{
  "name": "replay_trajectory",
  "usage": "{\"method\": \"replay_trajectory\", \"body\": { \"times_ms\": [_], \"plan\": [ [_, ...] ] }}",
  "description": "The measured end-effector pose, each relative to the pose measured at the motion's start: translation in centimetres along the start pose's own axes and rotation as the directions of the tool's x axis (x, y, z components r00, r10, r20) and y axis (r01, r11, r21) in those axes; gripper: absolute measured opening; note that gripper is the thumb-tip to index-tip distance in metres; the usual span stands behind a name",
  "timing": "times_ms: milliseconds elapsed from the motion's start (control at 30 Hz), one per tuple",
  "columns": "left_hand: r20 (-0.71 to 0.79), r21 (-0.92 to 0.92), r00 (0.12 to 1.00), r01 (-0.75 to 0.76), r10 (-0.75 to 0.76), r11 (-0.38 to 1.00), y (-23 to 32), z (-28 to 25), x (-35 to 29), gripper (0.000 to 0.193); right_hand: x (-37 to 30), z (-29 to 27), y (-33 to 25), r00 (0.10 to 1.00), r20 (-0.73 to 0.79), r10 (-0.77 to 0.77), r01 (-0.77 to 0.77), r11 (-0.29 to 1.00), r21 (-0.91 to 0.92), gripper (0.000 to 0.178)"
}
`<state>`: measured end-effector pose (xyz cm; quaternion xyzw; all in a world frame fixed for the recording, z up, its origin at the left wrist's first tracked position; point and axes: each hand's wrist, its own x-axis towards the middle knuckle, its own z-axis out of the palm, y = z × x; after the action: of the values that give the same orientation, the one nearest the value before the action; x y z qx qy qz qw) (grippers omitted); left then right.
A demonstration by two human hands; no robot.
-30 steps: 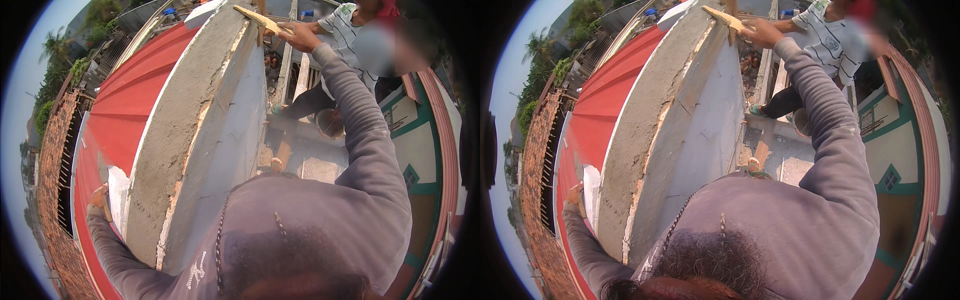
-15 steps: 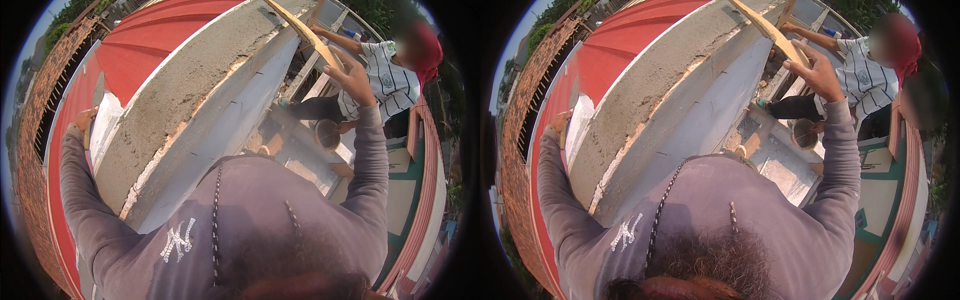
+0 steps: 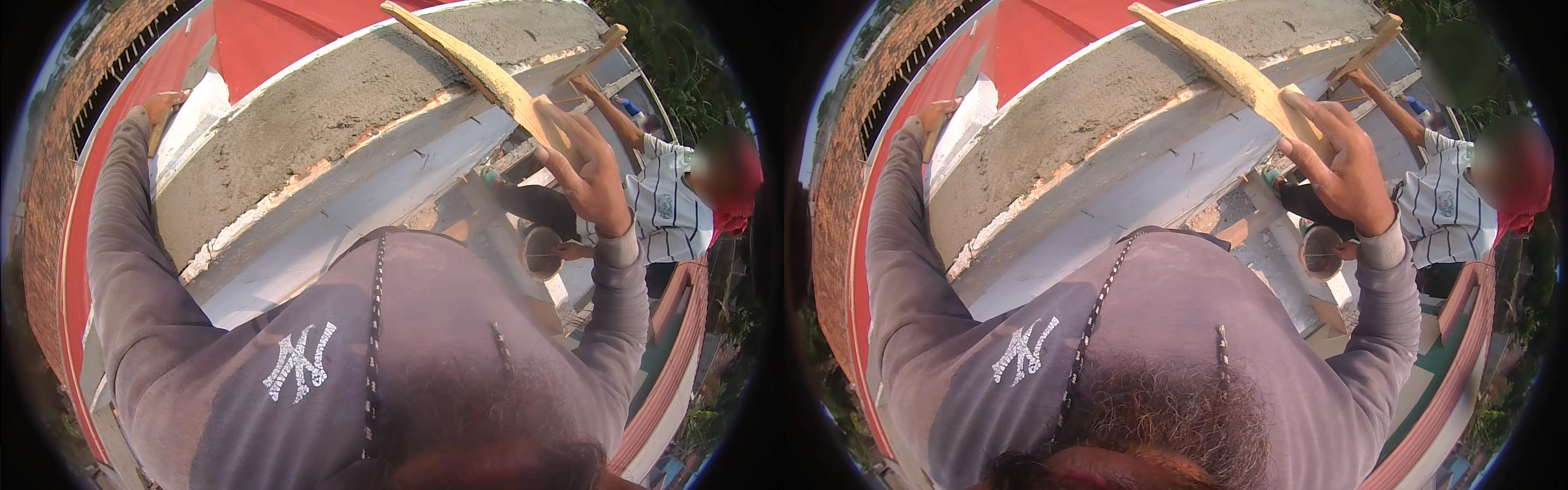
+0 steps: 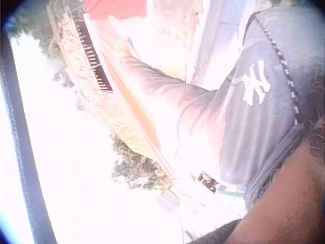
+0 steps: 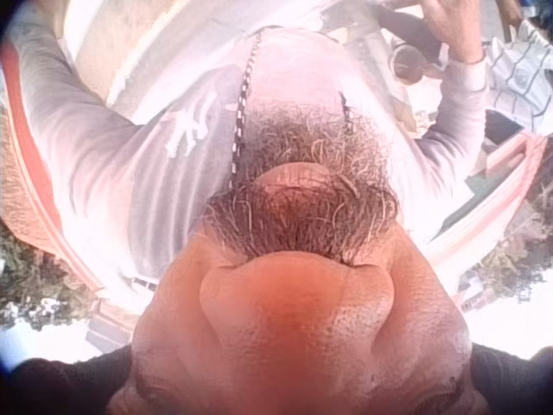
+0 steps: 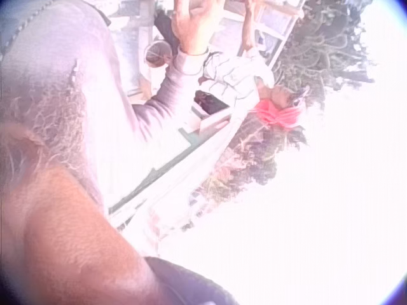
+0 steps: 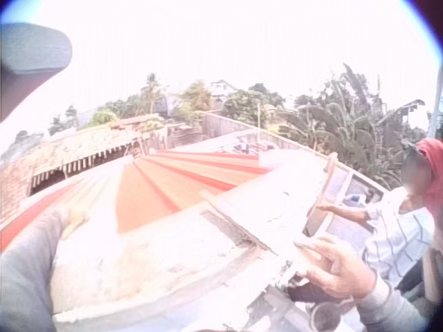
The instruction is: The person applies and smooths cement along the ridge and edge of a red tiled roof using a trowel and a wooden smoothing board.
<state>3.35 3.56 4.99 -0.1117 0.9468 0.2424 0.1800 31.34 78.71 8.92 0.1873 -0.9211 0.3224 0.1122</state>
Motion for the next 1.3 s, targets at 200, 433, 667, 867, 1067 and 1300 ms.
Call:
{"method": "replay_trajectory", "body": {
  "times_ms": [200, 433, 667, 867, 1067, 1300],
  "plan": [
    [0.080, -0.159, 0.997, -0.005, 0.018, 0.987, -2.7, 0.0, 2.7, 0.050, -1.0, 1.5, -2.0, 0.992, 0.124, -0.015, 0.030, 0.992, -0.123, 0.055],
    [0.044, -0.063, 0.976, -0.212, 0.215, 0.975, -6.0, -2.1, 4.5, 0.045, 0.9, -1.6, 3.9, 0.997, -0.055, 0.055, -0.069, 0.950, -0.306, 0.054],
    [0.054, -0.190, 0.987, -0.140, 0.153, 0.972, -6.1, -1.8, 4.4, 0.045, 2.2, -5.1, 15.2, 0.965, -0.245, 0.096, -0.184, 0.913, -0.364, 0.053],
    [0.014, -0.232, 0.987, -0.150, 0.158, 0.961, -4.8, -1.3, 3.7, 0.050, 2.0, -7.9, 21.7, 0.928, -0.368, 0.053, -0.207, 0.895, -0.395, 0.054],
    [0.025, -0.132, 0.986, -0.160, 0.165, 0.978, -5.7, -1.8, 3.2, 0.052, 2.9, -5.6, 17.9, 0.953, -0.301, 0.030, -0.149, 0.914, -0.378, 0.052],
    [0.017, -0.126, 0.994, -0.104, 0.107, 0.987, -4.5, -1.7, 2.7, 0.064, 3.4, -7.7, 21.7, 0.915, -0.369, 0.163, -0.308, 0.874, -0.376, 0.054]
  ]
}}
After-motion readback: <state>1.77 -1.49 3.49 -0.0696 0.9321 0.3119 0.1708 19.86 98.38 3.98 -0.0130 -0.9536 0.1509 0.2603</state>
